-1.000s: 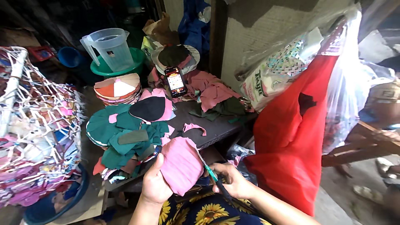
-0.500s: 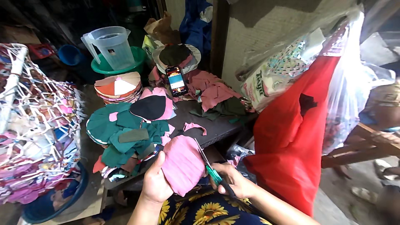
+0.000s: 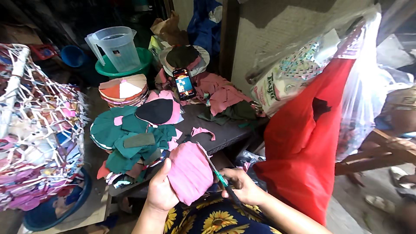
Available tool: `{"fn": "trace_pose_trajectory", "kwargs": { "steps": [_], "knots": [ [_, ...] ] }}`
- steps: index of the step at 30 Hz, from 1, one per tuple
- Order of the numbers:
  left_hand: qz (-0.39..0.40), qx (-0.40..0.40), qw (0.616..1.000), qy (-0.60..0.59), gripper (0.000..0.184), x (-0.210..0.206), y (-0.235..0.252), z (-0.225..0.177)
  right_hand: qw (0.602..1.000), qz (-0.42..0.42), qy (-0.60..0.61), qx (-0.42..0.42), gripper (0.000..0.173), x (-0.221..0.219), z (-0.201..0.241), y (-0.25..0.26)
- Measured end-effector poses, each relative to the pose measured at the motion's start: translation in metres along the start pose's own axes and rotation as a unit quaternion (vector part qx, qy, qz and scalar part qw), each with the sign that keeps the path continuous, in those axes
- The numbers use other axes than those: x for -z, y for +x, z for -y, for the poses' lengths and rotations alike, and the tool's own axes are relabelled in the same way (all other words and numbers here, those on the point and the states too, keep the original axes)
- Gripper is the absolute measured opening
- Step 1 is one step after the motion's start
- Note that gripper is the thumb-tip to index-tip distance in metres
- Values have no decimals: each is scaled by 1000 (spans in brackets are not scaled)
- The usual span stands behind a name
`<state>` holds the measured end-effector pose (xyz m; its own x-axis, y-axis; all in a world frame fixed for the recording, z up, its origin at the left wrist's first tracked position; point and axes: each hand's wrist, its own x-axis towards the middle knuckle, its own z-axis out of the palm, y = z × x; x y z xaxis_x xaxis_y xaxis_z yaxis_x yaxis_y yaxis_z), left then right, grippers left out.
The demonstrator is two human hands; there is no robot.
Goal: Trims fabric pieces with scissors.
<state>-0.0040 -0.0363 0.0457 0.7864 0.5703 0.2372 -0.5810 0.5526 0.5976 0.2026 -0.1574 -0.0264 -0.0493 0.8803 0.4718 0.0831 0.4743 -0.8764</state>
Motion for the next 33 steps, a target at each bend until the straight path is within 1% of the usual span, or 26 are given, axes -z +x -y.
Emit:
{"fn": "trace_pose_trajectory", "kwargs": {
  "steps": [3, 5, 9, 11, 14, 18, 22, 29, 33],
  "knots": [
    [-12, -6, 1000, 15, 41, 1, 0, -3, 1000, -4, -10, 6, 38, 1, 0, 0],
    [-5, -2, 1000, 12, 41, 3, 0, -5, 1000, -3, -6, 3, 35, 2, 0, -1],
    [23, 22, 999, -4, 43, 6, 1, -9, 999, 40, 27, -2, 44, 6, -1, 0],
    [25, 25, 999, 4, 43, 7, 1, -9, 998, 43, 35, -4, 48, 5, 0, 0],
    [19, 32, 999, 12, 42, 6, -1, -9, 999, 39, 30, -8, 48, 5, 1, 3],
    [36, 50, 998, 4, 42, 6, -2, -10, 999, 32, 16, -21, 45, 6, 4, 4],
    [29, 48, 998, 23, 44, 6, -1, -13, 1000, 24, -13, -12, 46, 7, 4, 4],
    [20, 46, 998, 30, 43, 3, 0, -17, 999, 18, -30, -13, 37, 10, 5, 6],
    [5, 45, 998, 35, 42, 4, 1, -20, 999, 11, -39, 4, 34, 11, 4, 6]
  ]
}}
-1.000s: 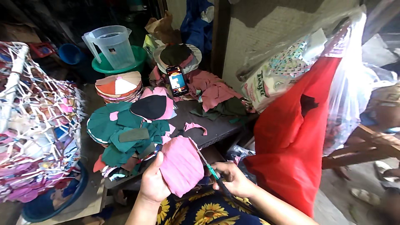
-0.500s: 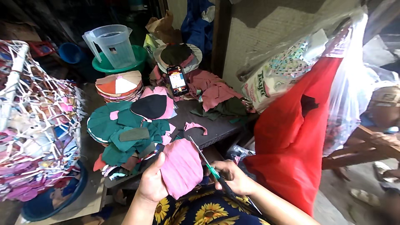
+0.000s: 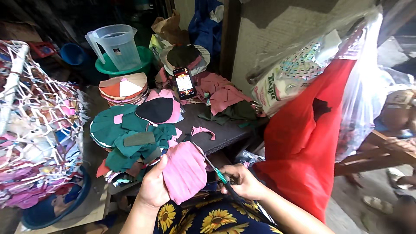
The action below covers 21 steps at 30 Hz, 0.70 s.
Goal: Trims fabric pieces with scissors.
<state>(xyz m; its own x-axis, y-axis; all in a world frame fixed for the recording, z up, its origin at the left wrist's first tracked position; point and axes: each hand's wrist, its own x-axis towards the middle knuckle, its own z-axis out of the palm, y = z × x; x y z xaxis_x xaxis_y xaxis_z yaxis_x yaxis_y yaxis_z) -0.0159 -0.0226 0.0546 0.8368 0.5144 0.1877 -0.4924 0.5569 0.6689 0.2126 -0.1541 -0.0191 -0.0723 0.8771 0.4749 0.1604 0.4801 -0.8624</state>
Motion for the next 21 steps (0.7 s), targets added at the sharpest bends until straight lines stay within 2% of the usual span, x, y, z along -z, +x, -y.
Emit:
{"fn": "trace_pose_trajectory", "kwargs": {
  "steps": [4, 8, 13, 21],
  "knots": [
    [-4, -3, 1000, 9, 41, 3, 1, -3, 1000, 13, 7, 1, 35, 1, 0, -1],
    [27, 24, 999, -7, 41, 5, 1, -4, 998, 37, 44, -10, 45, 0, 0, 0],
    [49, 47, 998, -1, 45, 9, 0, -3, 998, 38, 45, -5, 45, 1, 1, 2],
    [58, 49, 997, 15, 43, 10, 2, -10, 1000, 16, 14, -1, 32, 1, -1, 1]
  ]
}}
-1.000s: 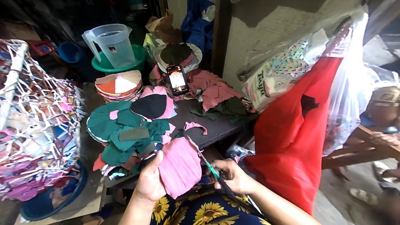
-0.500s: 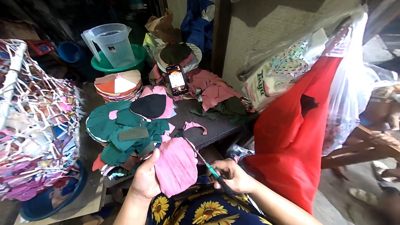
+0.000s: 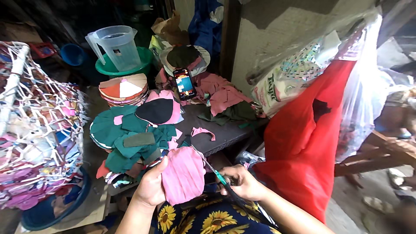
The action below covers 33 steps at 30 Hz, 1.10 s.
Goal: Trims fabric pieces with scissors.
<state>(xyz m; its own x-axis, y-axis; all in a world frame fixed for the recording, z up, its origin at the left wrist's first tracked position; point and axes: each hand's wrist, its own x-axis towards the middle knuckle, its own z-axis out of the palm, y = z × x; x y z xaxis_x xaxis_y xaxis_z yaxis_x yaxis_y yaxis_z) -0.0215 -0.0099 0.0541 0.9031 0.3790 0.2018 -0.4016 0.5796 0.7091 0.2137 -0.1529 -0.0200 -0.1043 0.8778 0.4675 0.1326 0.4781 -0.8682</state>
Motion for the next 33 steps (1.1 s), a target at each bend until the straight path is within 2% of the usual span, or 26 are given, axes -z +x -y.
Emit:
{"fn": "trace_pose_trajectory", "kwargs": {
  "steps": [3, 5, 7, 10, 15, 18, 20, 22, 24, 29, 31, 33],
  "knots": [
    [-24, 0, 1000, 12, 42, 4, -3, -4, 999, -11, -21, -38, 31, 0, 2, 0],
    [-77, -37, 996, 16, 39, 3, -5, -4, 987, -24, -97, -128, 35, 4, 11, 5],
    [-150, -93, 984, 7, 35, 1, -6, 0, 946, -31, -238, -217, 48, 9, 19, 15],
    [-201, -138, 970, -24, 33, 4, -5, 6, 885, -44, -379, -266, 44, 16, 27, 39],
    [-201, -169, 963, -63, 46, 2, 2, 10, 829, 53, -433, -350, 35, 36, 40, 96],
    [-167, -171, 967, -88, 52, 2, 5, 9, 805, 93, -452, -372, 40, 49, 29, 126],
    [-174, -172, 965, -91, 55, 4, 5, 9, 806, 93, -456, -365, 43, 62, 12, 140],
    [-196, -174, 961, -88, 59, 4, 5, 8, 820, 85, -452, -340, 33, 75, -9, 148],
    [-182, -172, 964, -95, 60, 8, 5, 9, 833, 98, -438, -324, 26, 85, -22, 153],
    [-166, -169, 964, -123, 63, 15, 9, 13, 823, 159, -384, -386, 23, 93, -10, 156],
    [-162, -165, 965, -124, 65, 15, 10, 15, 837, 142, -398, -348, 22, 97, -6, 150],
    [-163, -159, 966, -123, 65, 12, 13, 16, 873, 61, -405, -264, 20, 93, 0, 141]
  ]
}}
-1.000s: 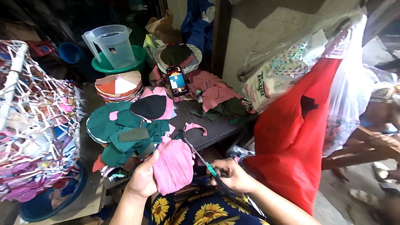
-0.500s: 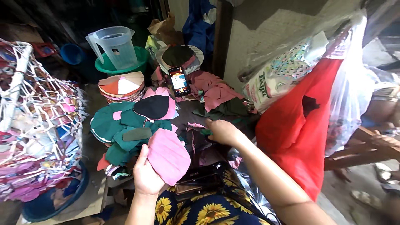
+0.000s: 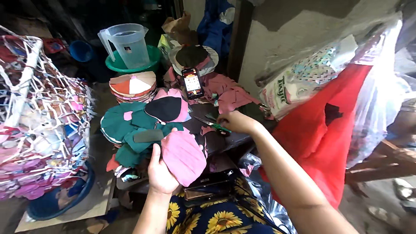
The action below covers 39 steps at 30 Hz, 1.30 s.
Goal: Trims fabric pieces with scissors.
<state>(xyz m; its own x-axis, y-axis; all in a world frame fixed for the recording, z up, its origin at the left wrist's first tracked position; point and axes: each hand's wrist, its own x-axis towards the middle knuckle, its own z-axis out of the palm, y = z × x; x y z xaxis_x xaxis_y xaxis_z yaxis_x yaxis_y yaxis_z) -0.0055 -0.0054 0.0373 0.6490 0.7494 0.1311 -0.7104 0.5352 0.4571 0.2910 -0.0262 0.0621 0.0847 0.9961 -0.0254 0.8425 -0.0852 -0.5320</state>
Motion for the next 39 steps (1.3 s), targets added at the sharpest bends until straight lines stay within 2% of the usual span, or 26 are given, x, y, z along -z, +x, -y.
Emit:
{"fn": "trace_pose_trajectory", "kwargs": {
  "steps": [3, 5, 7, 10, 13, 15, 17, 19, 21, 24, 25, 26, 28, 32, 36, 39],
  "knots": [
    [21, 29, 999, 16, 70, 1, 1, 4, 979, -125, 159, 37, 21, -13, 20, -24],
    [13, 51, 998, 35, 70, -4, 1, 8, 941, -110, 316, 47, 28, -27, 35, -38],
    [7, 66, 996, 51, 67, -10, 0, 12, 906, -66, 412, 67, 33, -41, 47, -45],
    [-2, 73, 992, 100, 60, -18, -2, 20, 887, -35, 453, 82, 21, -52, 61, -50],
    [14, 99, 980, 172, 48, -13, -4, 24, 876, -69, 469, 87, 6, -52, 64, -50],
    [10, 108, 959, 264, 35, -9, -6, 24, 853, -92, 507, 79, 6, -46, 62, -50],
    [27, 130, 934, 331, 50, -11, -4, 22, 825, -95, 552, 75, 11, -41, 54, -50],
    [49, 148, 926, 343, 62, -7, -1, 18, 786, -75, 608, 80, 15, -41, 45, -52],
    [81, 145, 919, 357, 62, -1, 2, 12, 728, -41, 681, 73, 20, -47, 39, -56],
    [128, 142, 886, 423, 58, 1, 8, -1, 624, 15, 781, -35, 45, -53, 47, -64],
    [148, 148, 867, 452, 58, 0, 11, -6, 610, 31, 789, -72, 48, -53, 52, -65],
    [166, 156, 848, 479, 57, -1, 14, -11, 620, 49, 780, -75, 44, -56, 55, -64],
    [182, 163, 811, 531, 56, -6, 19, -23, 678, 65, 732, -19, 27, -60, 54, -58],
    [116, 117, 760, 629, 44, -19, 23, -43, 799, -71, 597, 15, 13, -48, 58, -51],
    [26, 16, 740, 672, 22, -30, 25, -54, 862, -147, 475, 98, 9, -24, 54, -45],
    [-24, -32, 744, 667, 12, -48, 29, -57, 877, -171, 430, 126, 9, 1, 57, -38]
  ]
}}
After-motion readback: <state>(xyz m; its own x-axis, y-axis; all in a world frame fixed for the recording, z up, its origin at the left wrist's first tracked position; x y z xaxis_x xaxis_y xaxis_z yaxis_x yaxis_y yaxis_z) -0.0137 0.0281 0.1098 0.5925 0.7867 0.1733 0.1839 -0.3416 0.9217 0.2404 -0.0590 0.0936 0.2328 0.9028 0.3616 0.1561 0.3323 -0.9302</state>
